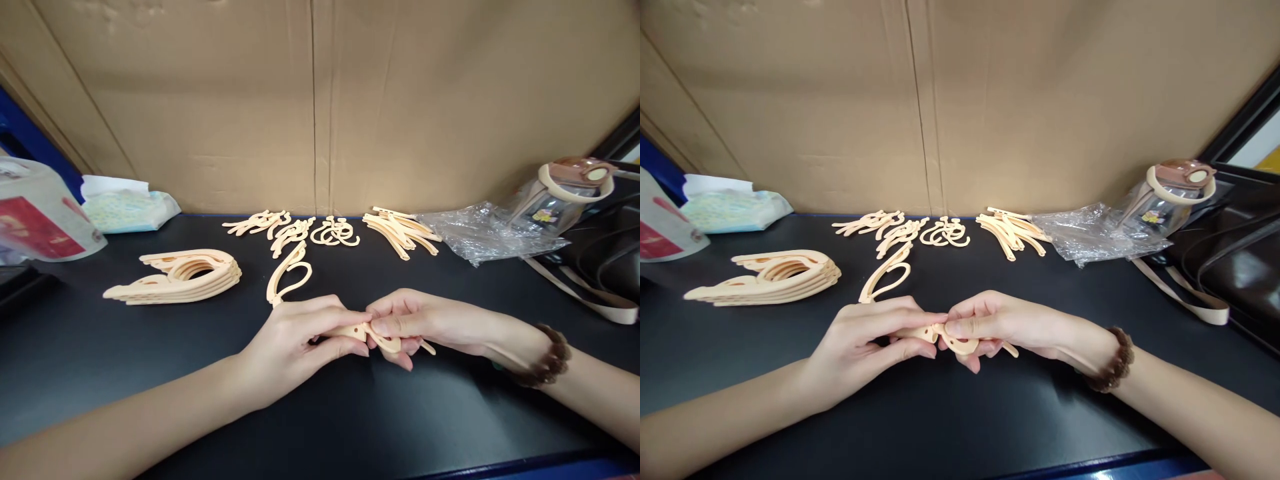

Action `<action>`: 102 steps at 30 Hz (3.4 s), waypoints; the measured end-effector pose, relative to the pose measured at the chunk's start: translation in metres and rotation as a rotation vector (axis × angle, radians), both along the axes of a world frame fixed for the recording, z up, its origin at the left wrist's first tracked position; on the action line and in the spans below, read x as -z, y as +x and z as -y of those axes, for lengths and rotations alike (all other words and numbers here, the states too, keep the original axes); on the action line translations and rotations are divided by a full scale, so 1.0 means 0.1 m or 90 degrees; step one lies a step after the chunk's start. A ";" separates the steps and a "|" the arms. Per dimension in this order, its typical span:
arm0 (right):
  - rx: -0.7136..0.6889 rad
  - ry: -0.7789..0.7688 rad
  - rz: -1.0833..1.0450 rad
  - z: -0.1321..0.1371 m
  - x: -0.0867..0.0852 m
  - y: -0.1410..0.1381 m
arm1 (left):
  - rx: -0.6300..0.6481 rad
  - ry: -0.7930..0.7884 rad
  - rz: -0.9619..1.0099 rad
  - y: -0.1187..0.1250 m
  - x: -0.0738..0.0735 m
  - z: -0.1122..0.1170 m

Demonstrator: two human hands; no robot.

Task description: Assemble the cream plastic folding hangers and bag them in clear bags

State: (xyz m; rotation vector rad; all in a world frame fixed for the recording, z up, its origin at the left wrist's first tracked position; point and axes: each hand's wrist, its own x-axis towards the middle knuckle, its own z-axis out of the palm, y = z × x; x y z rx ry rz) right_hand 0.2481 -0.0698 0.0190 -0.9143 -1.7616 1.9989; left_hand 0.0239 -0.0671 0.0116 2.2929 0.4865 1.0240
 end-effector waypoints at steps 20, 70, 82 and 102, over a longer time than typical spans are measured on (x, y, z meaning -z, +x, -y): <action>-0.019 0.169 0.162 0.06 -0.06 -0.03 | -0.015 -0.115 -0.217 0.03 0.02 -0.03; 0.079 1.041 0.640 0.04 0.05 0.05 | -0.124 0.077 -0.347 -0.02 0.06 -0.22; 0.077 0.971 0.517 0.14 -0.03 -0.04 | 0.054 0.032 -0.315 -0.05 -0.04 -0.10; 0.035 0.923 0.480 0.18 -0.05 -0.09 | -0.260 -0.144 -0.028 -0.02 -0.02 -0.24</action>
